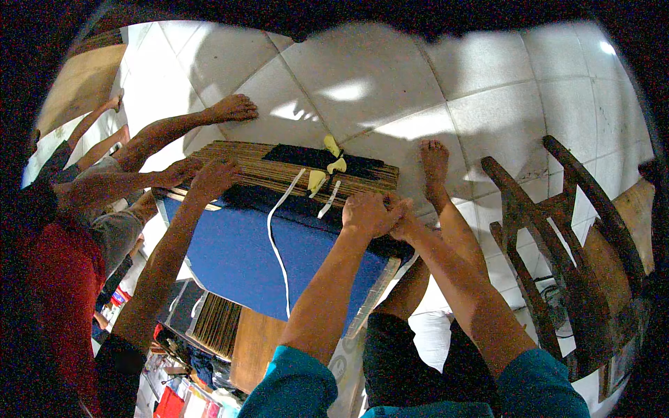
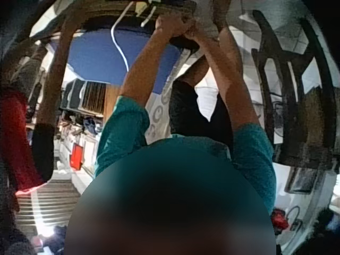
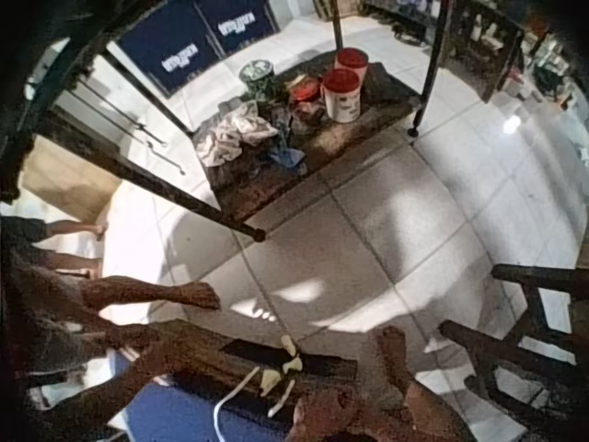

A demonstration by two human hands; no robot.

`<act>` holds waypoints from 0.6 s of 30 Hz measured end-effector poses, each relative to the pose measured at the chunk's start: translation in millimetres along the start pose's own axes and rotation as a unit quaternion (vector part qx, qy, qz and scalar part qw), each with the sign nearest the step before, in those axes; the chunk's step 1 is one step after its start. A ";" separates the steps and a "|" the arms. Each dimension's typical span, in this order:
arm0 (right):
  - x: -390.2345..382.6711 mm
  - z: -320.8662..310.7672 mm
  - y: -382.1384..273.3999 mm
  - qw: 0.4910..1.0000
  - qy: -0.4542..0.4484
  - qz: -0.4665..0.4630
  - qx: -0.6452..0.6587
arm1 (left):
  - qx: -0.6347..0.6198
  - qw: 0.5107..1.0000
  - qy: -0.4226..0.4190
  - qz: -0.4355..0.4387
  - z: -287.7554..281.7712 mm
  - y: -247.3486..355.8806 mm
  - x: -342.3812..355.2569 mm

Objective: The person applies white ink to a screen printing frame using a squeegee, then repeatedly places dark fabric under the screen and pulls the squeegee across to print a design. Printed pieces are stacked, and the person moves to a stack of finished boards to cut a securing string.

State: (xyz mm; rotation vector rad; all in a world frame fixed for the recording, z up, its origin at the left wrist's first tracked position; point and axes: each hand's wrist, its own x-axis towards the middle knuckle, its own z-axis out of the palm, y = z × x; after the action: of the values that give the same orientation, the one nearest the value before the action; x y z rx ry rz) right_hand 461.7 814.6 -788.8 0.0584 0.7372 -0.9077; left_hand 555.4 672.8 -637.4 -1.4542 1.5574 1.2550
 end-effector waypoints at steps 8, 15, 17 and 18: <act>-1.0 51.3 -41.0 0.945 0.178 0.128 0.244 | 0.040 0.997 0.044 0.043 -1.2 0.9 -5.6; 39.8 86.9 -180.0 0.963 0.184 0.005 -0.197 | 0.107 0.982 0.106 0.114 -5.5 20.1 -17.9; 29.4 115.5 -191.1 0.948 0.151 0.030 -0.280 | 0.057 0.959 0.235 0.150 2.0 29.8 -37.5; 22.8 129.7 -193.9 0.936 0.127 0.049 -0.324 | -0.012 0.951 0.270 0.151 9.5 36.5 -52.9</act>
State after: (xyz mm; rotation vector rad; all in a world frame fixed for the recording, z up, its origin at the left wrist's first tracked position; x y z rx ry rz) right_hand 400.6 631.7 -655.6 -0.3744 1.2361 -0.5308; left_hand 527.3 697.3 -584.2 -1.7180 2.2014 1.0894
